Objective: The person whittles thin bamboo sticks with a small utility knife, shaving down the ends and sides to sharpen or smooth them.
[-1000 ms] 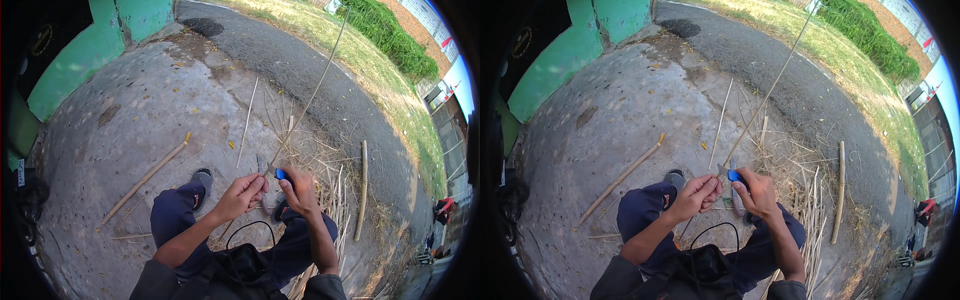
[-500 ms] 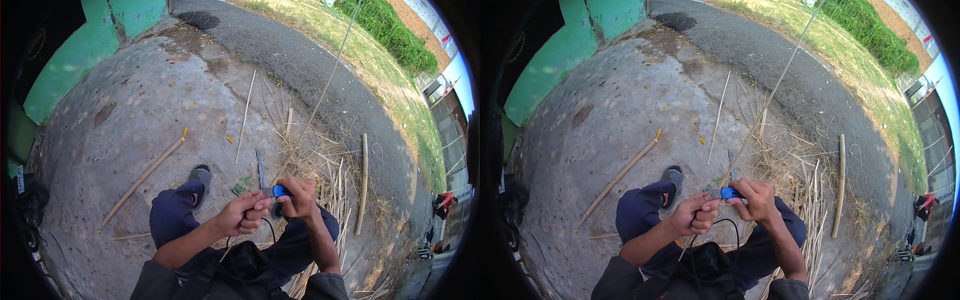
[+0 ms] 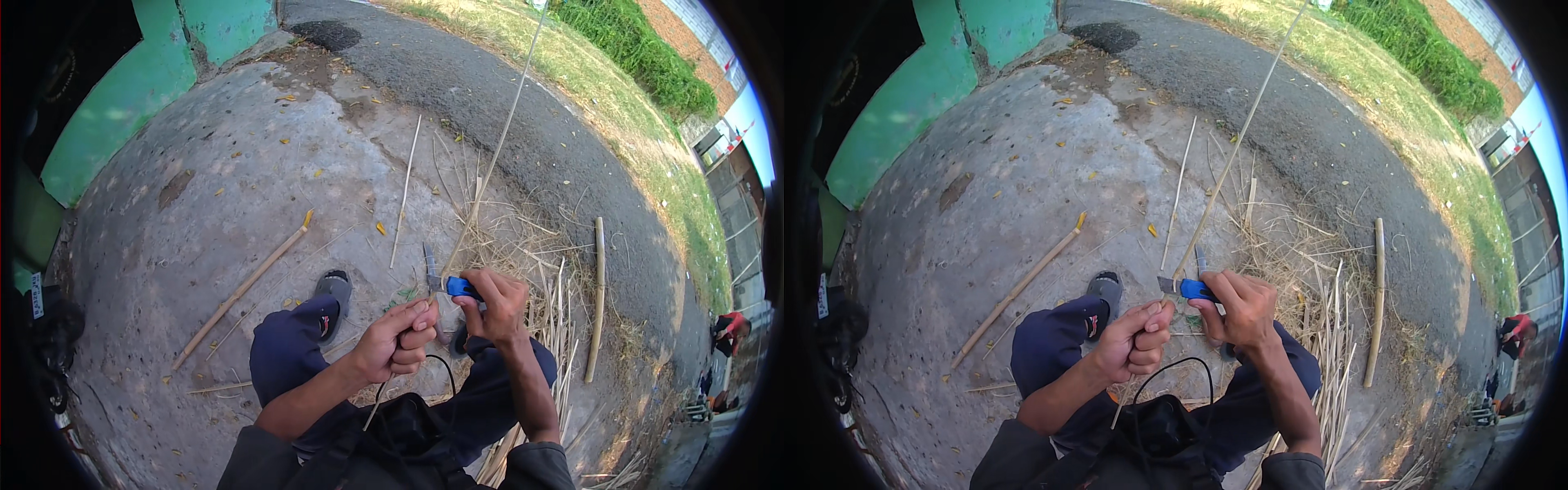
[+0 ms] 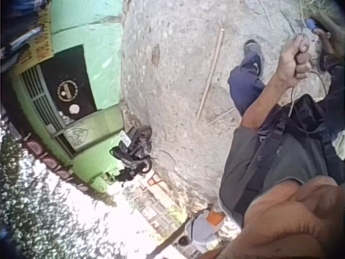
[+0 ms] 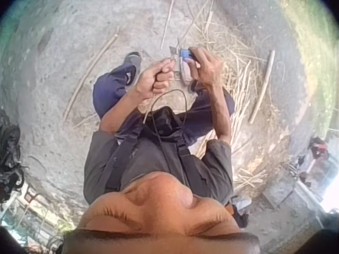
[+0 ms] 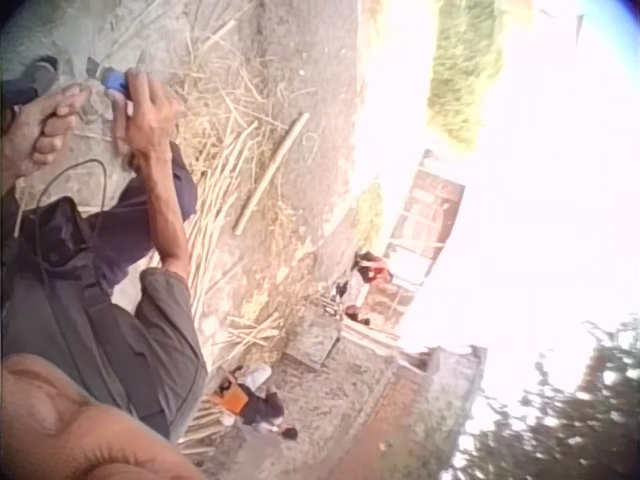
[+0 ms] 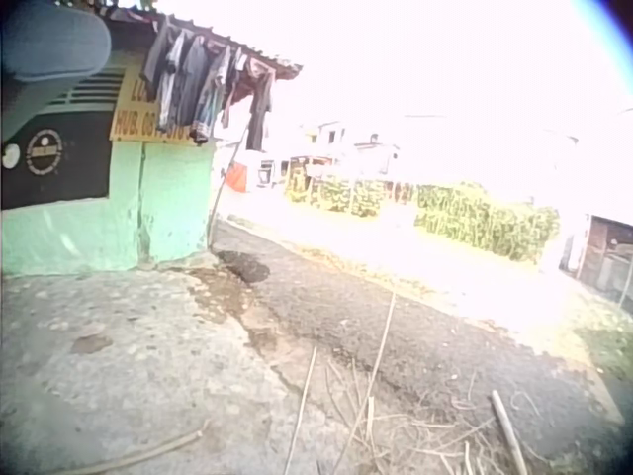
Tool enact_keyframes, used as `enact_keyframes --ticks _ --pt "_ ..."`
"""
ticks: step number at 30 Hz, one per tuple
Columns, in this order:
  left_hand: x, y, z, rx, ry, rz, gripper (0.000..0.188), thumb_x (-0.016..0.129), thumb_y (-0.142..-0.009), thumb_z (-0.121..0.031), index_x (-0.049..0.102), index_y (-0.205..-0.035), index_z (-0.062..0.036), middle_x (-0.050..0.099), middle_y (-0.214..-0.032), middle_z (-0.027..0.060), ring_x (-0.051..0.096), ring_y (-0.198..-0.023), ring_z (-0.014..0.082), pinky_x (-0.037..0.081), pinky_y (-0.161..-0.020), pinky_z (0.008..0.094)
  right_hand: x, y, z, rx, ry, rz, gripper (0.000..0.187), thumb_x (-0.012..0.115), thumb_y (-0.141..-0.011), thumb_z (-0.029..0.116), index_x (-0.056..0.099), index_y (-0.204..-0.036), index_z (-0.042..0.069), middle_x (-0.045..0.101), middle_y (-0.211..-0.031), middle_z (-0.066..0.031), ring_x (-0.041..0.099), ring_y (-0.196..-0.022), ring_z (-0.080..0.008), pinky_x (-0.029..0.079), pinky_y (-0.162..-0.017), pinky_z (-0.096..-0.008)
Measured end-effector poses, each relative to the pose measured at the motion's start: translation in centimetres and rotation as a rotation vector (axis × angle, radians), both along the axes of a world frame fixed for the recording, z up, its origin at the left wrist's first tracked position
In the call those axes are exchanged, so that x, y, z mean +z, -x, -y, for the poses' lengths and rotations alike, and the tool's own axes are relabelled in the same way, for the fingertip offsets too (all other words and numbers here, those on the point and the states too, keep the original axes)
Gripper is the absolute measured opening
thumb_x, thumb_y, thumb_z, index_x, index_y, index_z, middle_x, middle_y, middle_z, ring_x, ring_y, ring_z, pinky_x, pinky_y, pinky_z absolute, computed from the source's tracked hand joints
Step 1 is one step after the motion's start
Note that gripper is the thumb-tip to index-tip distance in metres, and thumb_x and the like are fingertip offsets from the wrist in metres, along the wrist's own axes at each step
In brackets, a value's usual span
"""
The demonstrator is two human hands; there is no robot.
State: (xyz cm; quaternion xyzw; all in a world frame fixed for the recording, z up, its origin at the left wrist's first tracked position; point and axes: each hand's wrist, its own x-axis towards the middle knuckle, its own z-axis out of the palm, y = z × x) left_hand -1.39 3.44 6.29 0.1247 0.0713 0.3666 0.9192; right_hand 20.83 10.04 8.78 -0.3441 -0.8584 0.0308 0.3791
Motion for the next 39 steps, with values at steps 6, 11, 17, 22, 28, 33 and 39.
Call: enact_keyframes --ticks 6,11,17,22,28,33,39 --pt "0.8 0.1 0.1 0.035 0.006 -0.08 0.035 0.038 -0.118 -0.038 0.041 -0.093 -0.0138 0.022 -0.062 -0.0072 0.014 -0.042 0.0026 0.011 -0.037 0.0243 0.5 -0.4 -0.7 -0.186 0.088 -0.12 0.026 0.079 -0.094 0.028 0.07 -0.103 0.006 0.062 -0.07 -0.0089 0.062 -0.056 -0.0279 0.047 -0.054 -0.0365" --pt "0.6 0.5 2.2 -0.063 -0.221 -0.217 0.034 0.039 -0.117 -0.037 0.043 -0.093 -0.0139 0.025 -0.064 -0.0063 0.018 -0.044 0.003 0.014 -0.038 0.0254 2.3 -9.0 -5.7 -0.5 0.19 -0.496 0.033 0.054 -0.112 0.032 0.068 -0.111 0.001 0.048 -0.068 0.0002 0.041 -0.06 -0.0087 0.031 -0.056 -0.0301" --pt "0.1 0.1 0.1 0.052 -0.017 -0.235 0.033 0.038 -0.118 -0.034 0.046 -0.093 -0.0129 0.026 -0.064 -0.0067 0.019 -0.045 0.0037 0.014 -0.038 0.0254 -1.4 -4.9 0.4 -0.165 0.455 -0.572 0.029 0.063 -0.104 0.025 0.065 -0.117 -0.001 0.056 -0.079 -0.0017 0.049 -0.066 -0.0109 0.038 -0.061 -0.0278" --pt "-0.3 -0.3 0.1 0.079 -0.047 -0.26 0.034 0.038 -0.118 -0.035 0.048 -0.094 -0.0116 0.026 -0.064 -0.007 0.019 -0.045 0.0041 0.015 -0.039 0.0259 0.0 -1.7 1.4 0.106 0.397 -0.043 0.029 0.077 -0.094 0.021 0.069 -0.113 0.002 0.074 -0.09 -0.0154 0.074 -0.074 -0.0322 0.057 -0.066 -0.0385" --pt "-0.2 -0.8 0.5 0.096 -0.131 -0.279 0.035 0.039 -0.118 -0.036 0.049 -0.095 -0.0111 0.025 -0.064 -0.0073 0.019 -0.045 0.0039 0.016 -0.04 0.0259 0.1 -1.4 1.5 0.061 0.362 -0.024 0.029 0.081 -0.092 0.025 0.071 -0.109 0.004 0.074 -0.087 -0.0132 0.074 -0.07 -0.0287 0.056 -0.062 -0.0363" --pt "0.0 -0.9 0.7 0.11 -0.155 -0.325 0.037 0.037 -0.118 -0.039 0.048 -0.095 -0.0119 0.023 -0.063 -0.0075 0.017 -0.045 0.0032 0.015 -0.04 0.0252 0.0 -1.2 1.6 0.026 0.313 -0.031 0.028 0.082 -0.09 0.024 0.071 -0.107 0.004 0.074 -0.087 -0.0118 0.073 -0.068 -0.0274 0.056 -0.061 -0.035" --pt "0.4 -0.6 0.7 0.069 -0.112 -0.27 0.039 0.037 -0.118 -0.043 0.048 -0.095 -0.0125 0.021 -0.061 -0.0089 0.014 -0.043 0.0024 0.013 -0.039 0.0242 0.1 -0.8 1.4 0.001 0.255 -0.059 0.028 0.084 -0.088 0.023 0.071 -0.105 0.005 0.074 -0.085 -0.0101 0.073 -0.066 -0.0265 0.056 -0.06 -0.0346"
